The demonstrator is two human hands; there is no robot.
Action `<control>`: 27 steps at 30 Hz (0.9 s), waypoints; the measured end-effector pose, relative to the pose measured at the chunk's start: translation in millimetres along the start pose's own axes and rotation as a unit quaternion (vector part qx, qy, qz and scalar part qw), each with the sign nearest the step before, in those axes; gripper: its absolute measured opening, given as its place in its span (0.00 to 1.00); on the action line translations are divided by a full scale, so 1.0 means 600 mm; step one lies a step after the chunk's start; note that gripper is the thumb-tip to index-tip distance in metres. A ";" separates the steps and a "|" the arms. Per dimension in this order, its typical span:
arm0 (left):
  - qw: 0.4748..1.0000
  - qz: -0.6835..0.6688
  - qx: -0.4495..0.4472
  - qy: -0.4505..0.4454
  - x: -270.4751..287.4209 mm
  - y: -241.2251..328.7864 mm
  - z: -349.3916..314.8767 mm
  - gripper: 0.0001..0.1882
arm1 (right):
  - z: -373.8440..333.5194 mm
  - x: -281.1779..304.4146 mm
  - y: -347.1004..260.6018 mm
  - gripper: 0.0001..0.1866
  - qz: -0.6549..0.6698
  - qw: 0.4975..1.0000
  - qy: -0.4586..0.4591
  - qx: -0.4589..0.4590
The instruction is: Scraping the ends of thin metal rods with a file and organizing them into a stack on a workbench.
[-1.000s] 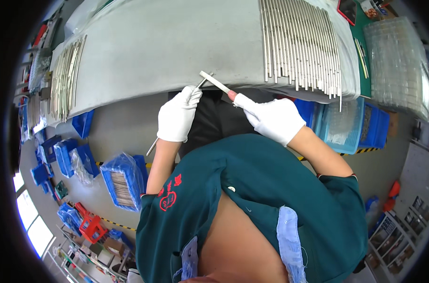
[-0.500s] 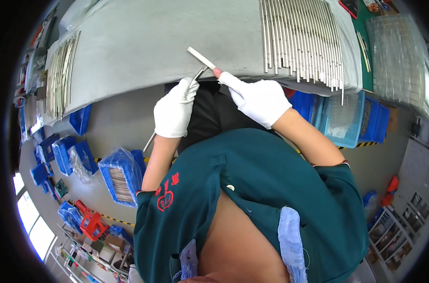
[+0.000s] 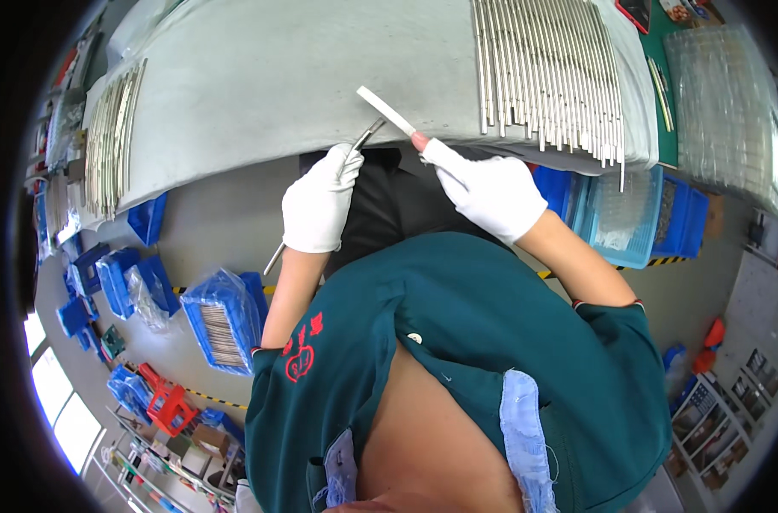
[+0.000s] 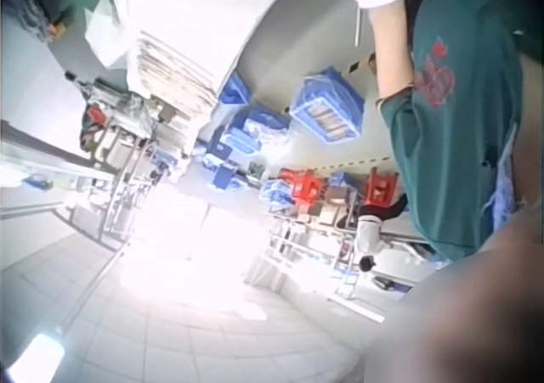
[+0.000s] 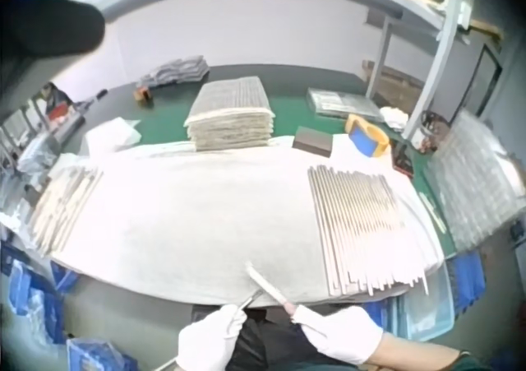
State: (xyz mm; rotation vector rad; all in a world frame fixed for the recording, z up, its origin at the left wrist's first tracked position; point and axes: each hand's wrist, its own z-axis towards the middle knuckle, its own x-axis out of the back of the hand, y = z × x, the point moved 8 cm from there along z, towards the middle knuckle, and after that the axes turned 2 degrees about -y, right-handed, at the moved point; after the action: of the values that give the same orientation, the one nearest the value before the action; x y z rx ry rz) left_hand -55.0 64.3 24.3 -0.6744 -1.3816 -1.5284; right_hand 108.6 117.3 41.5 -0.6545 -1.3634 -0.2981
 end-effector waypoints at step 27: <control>0.959 -0.174 0.150 -0.167 -0.031 -0.031 0.003 0.12 | 0.011 -0.035 -0.014 0.27 -0.006 0.999 -0.030 -0.021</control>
State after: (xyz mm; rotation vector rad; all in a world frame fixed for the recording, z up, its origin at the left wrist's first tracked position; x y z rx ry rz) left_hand -64.4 69.7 0.0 -0.5332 -2.0291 -1.4641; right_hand 94.1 110.7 23.6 -0.6945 -1.4231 -0.3193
